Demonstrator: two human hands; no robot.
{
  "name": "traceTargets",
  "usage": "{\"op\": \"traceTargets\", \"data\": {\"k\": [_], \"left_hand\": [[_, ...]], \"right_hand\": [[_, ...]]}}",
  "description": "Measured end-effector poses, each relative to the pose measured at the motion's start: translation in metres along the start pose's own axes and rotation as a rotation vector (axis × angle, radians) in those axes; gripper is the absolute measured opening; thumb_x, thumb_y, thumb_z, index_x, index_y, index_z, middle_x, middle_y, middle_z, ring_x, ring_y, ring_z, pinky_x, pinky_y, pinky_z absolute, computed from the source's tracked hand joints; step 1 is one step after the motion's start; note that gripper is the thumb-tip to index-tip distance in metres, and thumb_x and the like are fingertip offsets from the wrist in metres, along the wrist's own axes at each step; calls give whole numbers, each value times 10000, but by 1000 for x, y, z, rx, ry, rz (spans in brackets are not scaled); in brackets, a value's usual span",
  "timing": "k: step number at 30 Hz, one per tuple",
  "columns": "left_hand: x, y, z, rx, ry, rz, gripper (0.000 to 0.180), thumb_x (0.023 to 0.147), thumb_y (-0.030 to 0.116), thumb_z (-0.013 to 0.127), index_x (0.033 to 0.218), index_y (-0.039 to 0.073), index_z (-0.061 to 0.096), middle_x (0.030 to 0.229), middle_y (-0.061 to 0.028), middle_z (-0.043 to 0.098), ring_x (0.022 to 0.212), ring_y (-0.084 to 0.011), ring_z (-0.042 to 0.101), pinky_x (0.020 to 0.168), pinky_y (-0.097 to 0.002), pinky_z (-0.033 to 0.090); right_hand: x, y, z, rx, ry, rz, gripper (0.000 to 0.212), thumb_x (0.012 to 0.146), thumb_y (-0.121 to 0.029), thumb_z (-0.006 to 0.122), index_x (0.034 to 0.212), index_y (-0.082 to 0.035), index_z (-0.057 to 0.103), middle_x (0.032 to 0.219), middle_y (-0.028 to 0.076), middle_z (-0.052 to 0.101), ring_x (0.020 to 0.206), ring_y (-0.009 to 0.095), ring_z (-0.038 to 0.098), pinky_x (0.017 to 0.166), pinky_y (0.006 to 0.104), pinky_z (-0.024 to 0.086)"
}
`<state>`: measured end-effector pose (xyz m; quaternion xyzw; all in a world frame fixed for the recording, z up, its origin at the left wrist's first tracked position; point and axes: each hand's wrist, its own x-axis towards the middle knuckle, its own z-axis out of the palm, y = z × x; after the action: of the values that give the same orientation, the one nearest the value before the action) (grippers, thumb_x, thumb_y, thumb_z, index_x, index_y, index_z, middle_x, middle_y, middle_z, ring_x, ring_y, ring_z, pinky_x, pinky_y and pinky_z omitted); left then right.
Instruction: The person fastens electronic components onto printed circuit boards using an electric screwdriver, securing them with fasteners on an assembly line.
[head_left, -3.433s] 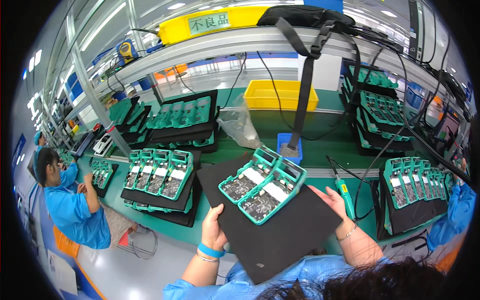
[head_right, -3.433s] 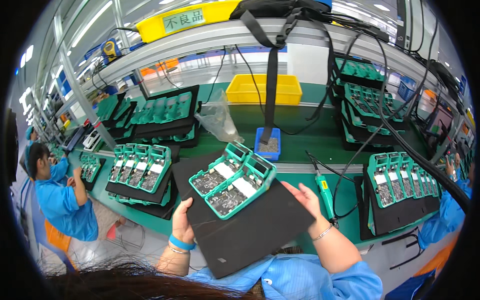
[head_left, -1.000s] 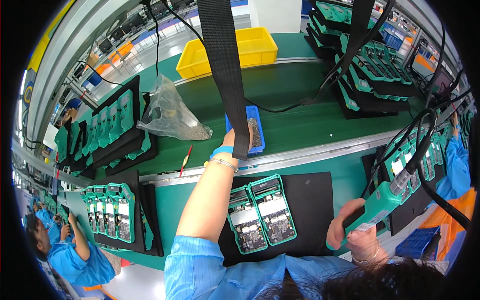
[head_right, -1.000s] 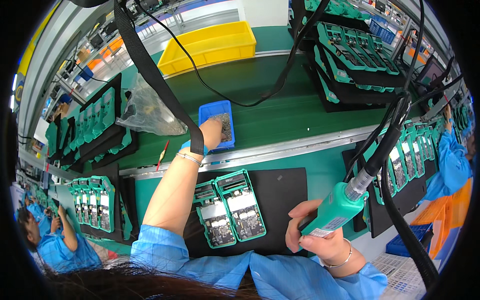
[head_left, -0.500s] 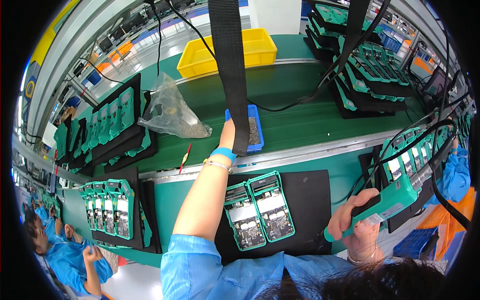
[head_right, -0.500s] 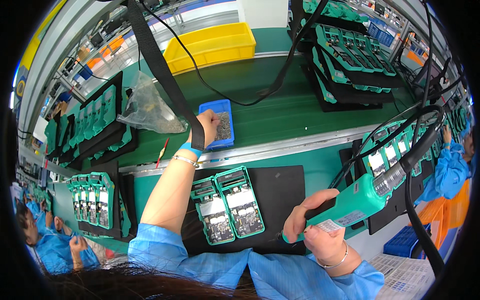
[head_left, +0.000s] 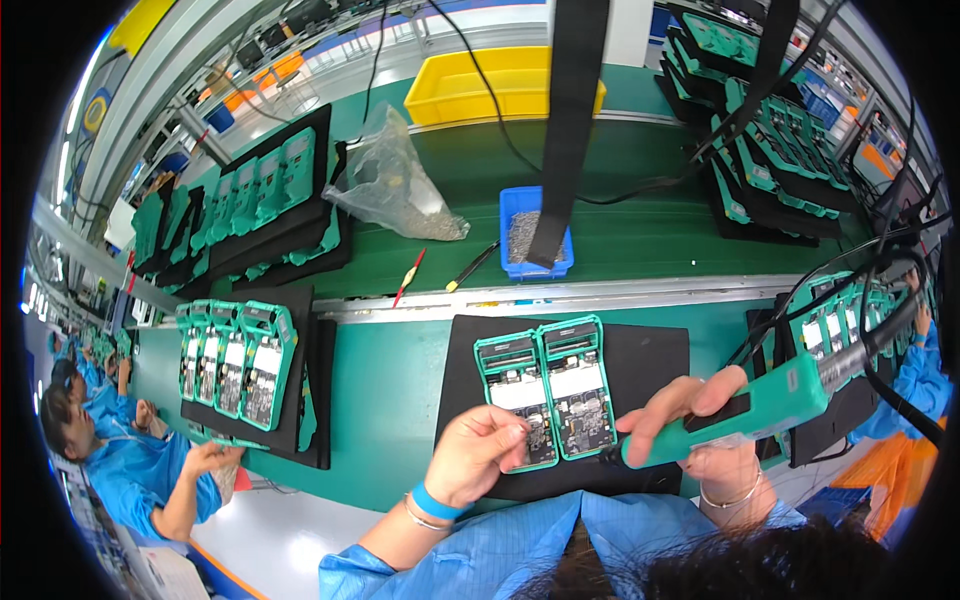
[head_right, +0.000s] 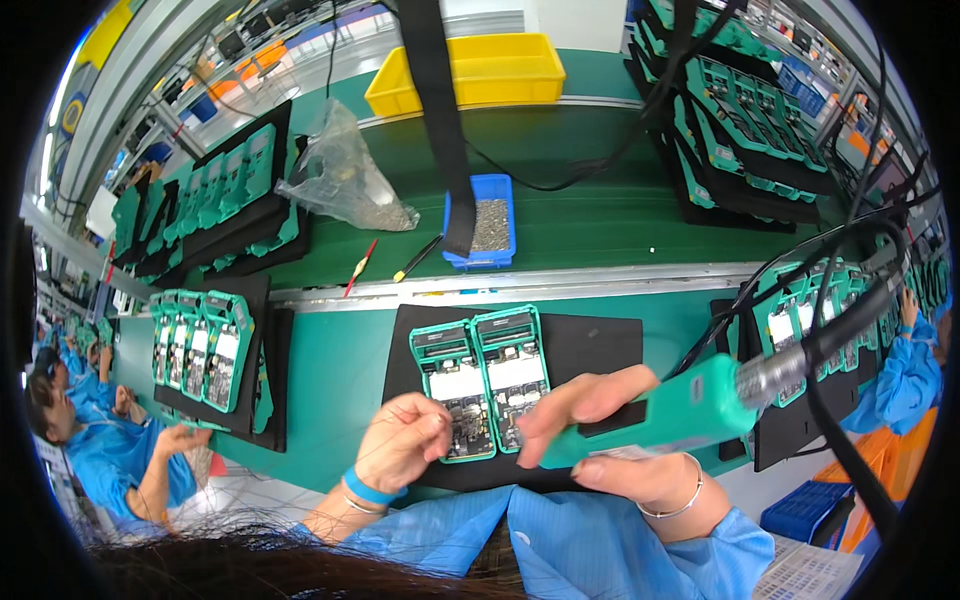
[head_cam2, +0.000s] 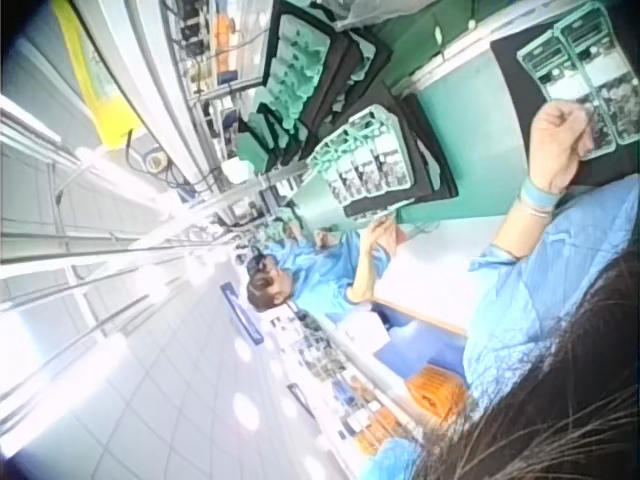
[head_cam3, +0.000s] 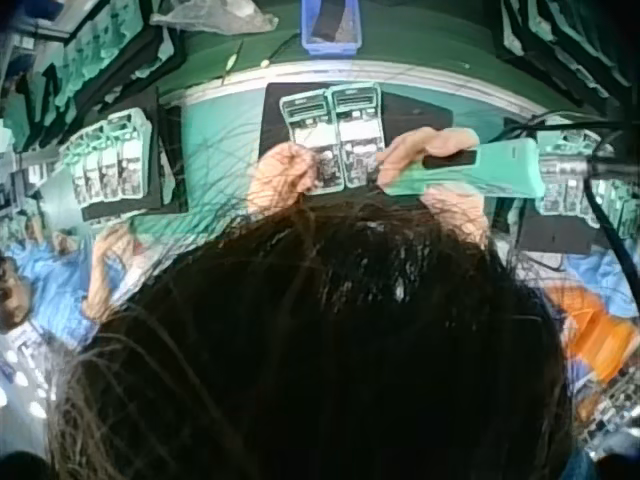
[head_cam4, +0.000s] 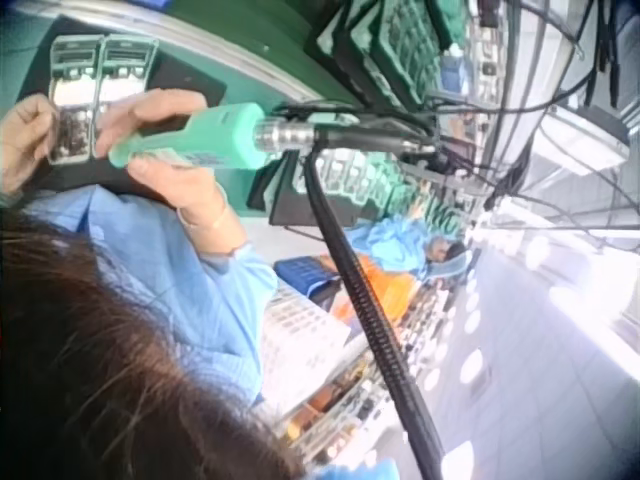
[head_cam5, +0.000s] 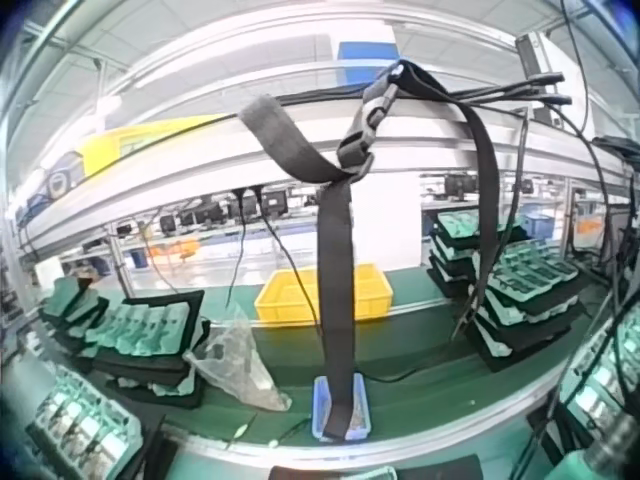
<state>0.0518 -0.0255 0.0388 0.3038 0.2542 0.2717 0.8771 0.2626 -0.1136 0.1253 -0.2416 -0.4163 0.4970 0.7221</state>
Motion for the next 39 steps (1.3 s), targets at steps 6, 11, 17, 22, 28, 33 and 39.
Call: {"op": "traceTargets", "data": {"k": [6, 11, 17, 22, 28, 33, 39], "left_hand": [[-7, -30, -9, -312, -21, -165, 107, 827, 25, 552, 911, -29, 591, 806, -104, 593, 687, -173, 554, 632, -249, 469], [-3, -43, -17, -379, -101, -158, 145, 868, 100, 516, 912, -27, 570, 740, -93, 591, 614, -163, 558, 568, -232, 473], [2, -45, -16, -364, -103, -208, 197, 888, 175, 497, 855, -10, 556, 690, -69, 568, 541, -138, 478, 516, -225, 396], [4, -44, -16, -393, -106, -236, 198, 895, 181, 486, 852, -2, 549, 691, -63, 566, 536, -132, 468, 503, -222, 382], [2, -41, -14, -420, -119, -262, 183, 898, 170, 480, 842, 6, 540, 697, -59, 567, 532, -129, 476, 494, -229, 386], [3, -42, -13, -406, -150, -260, 175, 899, 160, 476, 831, 10, 535, 704, -61, 569, 524, -134, 489, 484, -237, 385], [2, -43, -7, -315, -214, -270, 238, 926, 224, 413, 875, 11, 505, 674, -65, 485, 502, -147, 429, 430, -232, 330]], "right_hand": [[3, 5, 4, -1, -245, 186, 341, 727, 60, 574, 1030, -25, 446, 696, 80, 522, 605, 186, 525, 581, 356, 444], [-1, 7, 16, -67, -162, -38, 284, 730, 54, 574, 947, -66, 437, 692, 59, 509, 590, 189, 520, 575, 348, 432], [-1, 9, 22, -244, -157, -126, 324, 746, 37, 576, 995, -96, 417, 699, 65, 530, 594, 200, 544, 629, 375, 435], [2, 16, 22, -261, -124, -145, 304, 755, 34, 577, 978, -92, 413, 700, 68, 528, 590, 201, 543, 628, 378, 434], [3, 16, 24, -257, -130, -133, 293, 760, 32, 577, 969, -90, 412, 707, 70, 525, 591, 201, 542, 622, 377, 433], [4, 13, 23, -246, -126, -135, 284, 760, 40, 574, 963, -86, 420, 706, 73, 522, 591, 203, 539, 606, 370, 430], [-1, 8, 21, -239, -160, -97, 288, 756, 35, 583, 970, -84, 431, 710, 71, 519, 578, 204, 537, 593, 367, 428]]}}
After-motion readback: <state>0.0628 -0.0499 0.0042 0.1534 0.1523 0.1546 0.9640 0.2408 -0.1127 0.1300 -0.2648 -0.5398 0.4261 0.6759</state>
